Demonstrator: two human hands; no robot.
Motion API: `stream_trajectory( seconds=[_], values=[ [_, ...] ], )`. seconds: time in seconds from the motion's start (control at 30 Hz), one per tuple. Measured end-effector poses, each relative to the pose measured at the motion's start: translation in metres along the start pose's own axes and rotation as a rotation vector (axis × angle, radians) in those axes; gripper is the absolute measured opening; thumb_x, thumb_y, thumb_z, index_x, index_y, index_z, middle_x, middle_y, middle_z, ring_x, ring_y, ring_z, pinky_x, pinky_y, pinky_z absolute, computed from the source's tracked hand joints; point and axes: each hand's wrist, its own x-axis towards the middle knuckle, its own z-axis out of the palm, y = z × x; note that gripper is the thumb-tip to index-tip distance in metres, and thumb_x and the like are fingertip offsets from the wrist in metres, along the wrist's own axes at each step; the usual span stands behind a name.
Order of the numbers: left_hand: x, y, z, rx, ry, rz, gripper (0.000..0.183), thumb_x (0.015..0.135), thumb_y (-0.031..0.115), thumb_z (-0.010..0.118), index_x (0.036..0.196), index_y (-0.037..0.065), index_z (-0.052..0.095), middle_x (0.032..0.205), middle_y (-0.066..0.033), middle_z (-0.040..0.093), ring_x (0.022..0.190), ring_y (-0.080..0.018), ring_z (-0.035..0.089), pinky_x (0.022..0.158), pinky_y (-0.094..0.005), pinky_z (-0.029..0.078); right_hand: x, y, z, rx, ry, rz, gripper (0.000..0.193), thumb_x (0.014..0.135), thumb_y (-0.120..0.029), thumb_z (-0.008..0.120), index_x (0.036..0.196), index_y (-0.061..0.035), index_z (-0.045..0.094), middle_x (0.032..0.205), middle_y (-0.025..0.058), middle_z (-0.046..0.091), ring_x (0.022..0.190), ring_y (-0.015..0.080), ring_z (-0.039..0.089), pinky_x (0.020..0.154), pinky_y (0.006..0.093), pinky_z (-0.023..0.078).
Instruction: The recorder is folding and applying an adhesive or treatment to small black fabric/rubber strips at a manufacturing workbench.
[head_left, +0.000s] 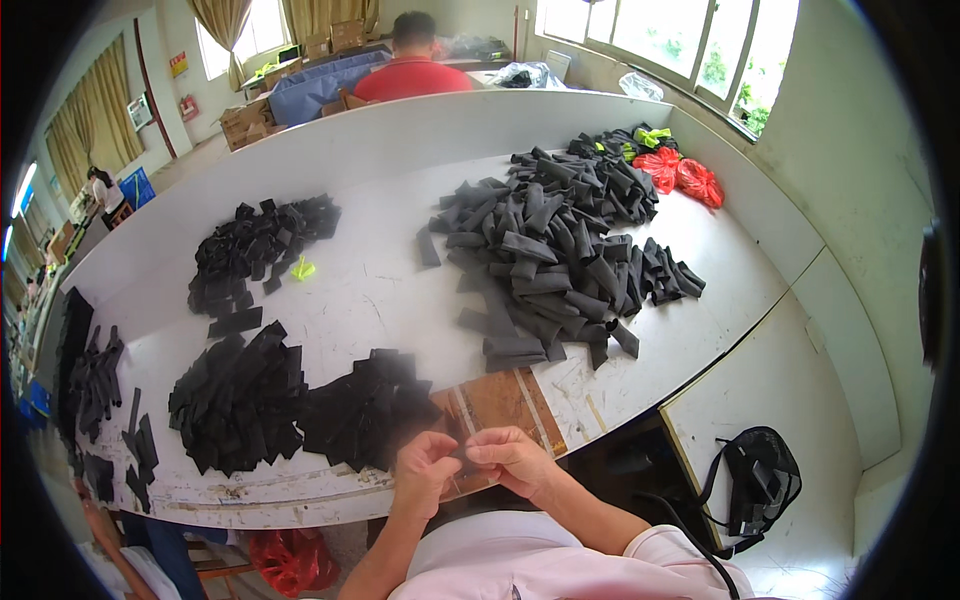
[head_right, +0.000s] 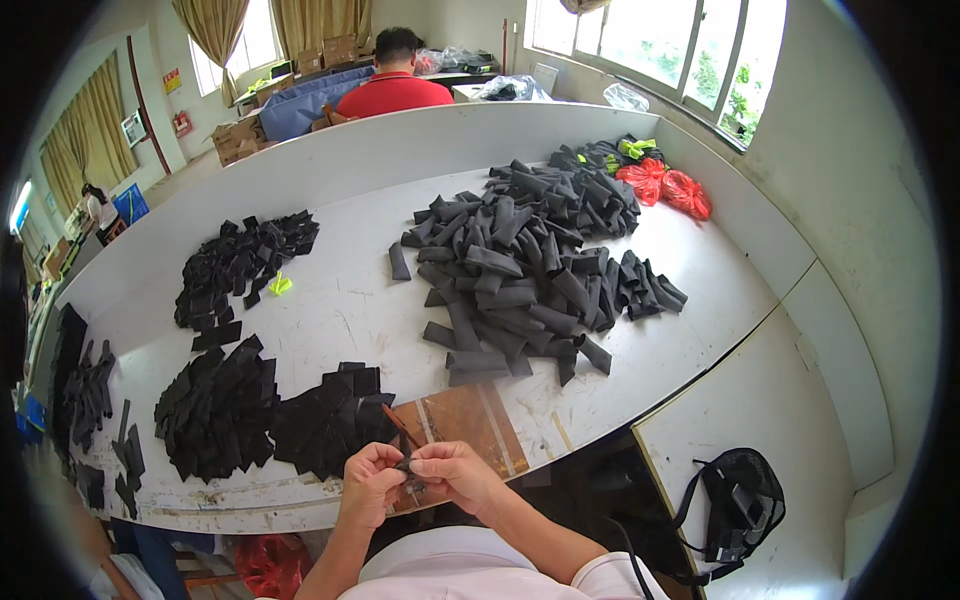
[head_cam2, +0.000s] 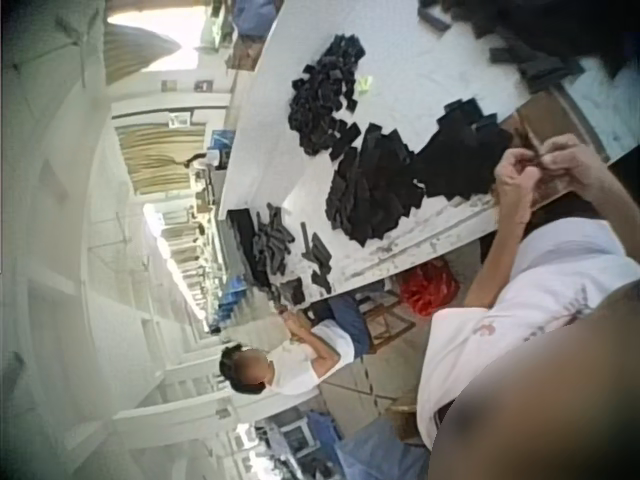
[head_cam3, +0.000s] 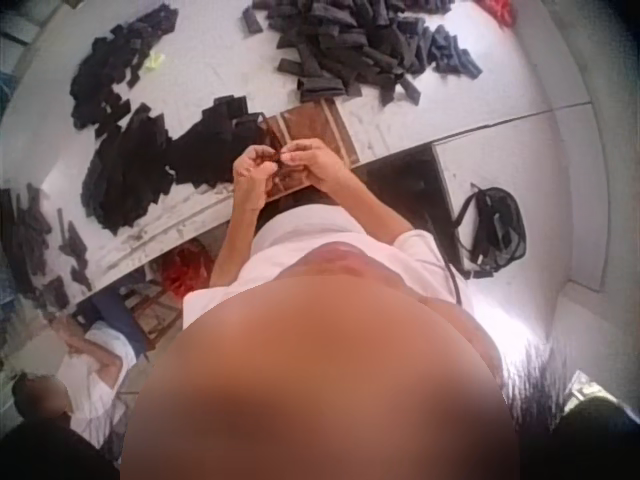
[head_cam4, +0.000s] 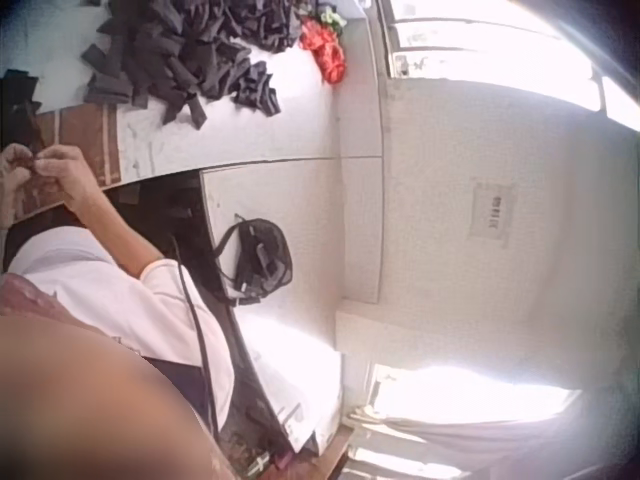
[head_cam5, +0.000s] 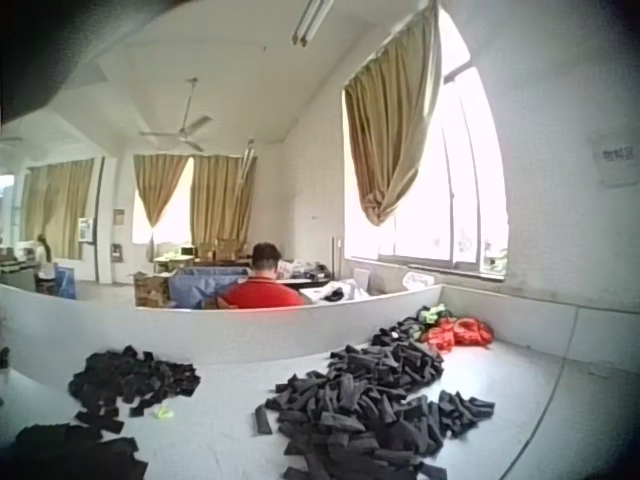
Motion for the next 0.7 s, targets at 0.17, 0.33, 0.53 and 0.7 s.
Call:
stream_trajectory(
  seconds=[0.17, 0.33, 0.53, 0.7],
  values=[
    [0.01, -0.018, 0.007, 0.426, 0.282, 0.579, 0.013, 0.065, -0.007, 0.056, 0.077, 0.0, 0.054, 0.063, -0.0039, 0.054, 0.043, -0.0054, 0.044, 0.035, -0.0202, 0.03, -0.001, -0.001, 0.013, 0.376, -0.103, 0.107, 0.013, 0.083, -0.016, 0.055, 0.075, -0.0083, 0.051, 0.067, -0.0042, 0.045, 0.059, 0.0045, 0.038, 0.051, 0.0181, 0.032],
    [0.004, 0.008, 0.003, -0.126, 0.059, 0.152, 0.018, 0.071, -0.011, 0.052, 0.086, -0.001, 0.053, 0.057, -0.003, 0.052, 0.034, -0.0024, 0.035, 0.031, -0.0165, 0.028, 0.006, -0.004, 0.002, 0.102, -0.066, -0.014, 0.013, 0.085, -0.017, 0.053, 0.075, -0.0094, 0.05, 0.069, -0.0046, 0.044, 0.062, 0.0062, 0.041, 0.056, 0.0194, 0.035],
    [-0.006, 0.038, 0.012, -0.413, -0.56, -0.106, 0.032, 0.071, -0.009, 0.052, 0.103, -0.005, 0.047, 0.065, -0.0031, 0.053, 0.039, -0.0024, 0.039, 0.034, -0.0158, 0.026, -0.003, -0.019, 0.011, 0.231, -0.295, -0.178, 0.013, 0.085, -0.019, 0.053, 0.08, -0.0074, 0.052, 0.076, -0.003, 0.046, 0.075, 0.0085, 0.046, 0.069, 0.0214, 0.038],
    [-0.011, 0.039, 0.034, 0.288, -0.048, 0.313, 0.026, 0.076, -0.009, 0.051, 0.102, -0.005, 0.052, 0.067, -0.0014, 0.054, 0.05, -0.0034, 0.046, 0.042, -0.0158, 0.035, 0.005, -0.031, -0.002, -0.11, -0.18, -0.385, 0.012, 0.086, -0.013, 0.052, 0.081, -0.0026, 0.05, 0.086, -0.0009, 0.05, 0.081, 0.009, 0.046, 0.075, 0.0213, 0.037]
  ],
)
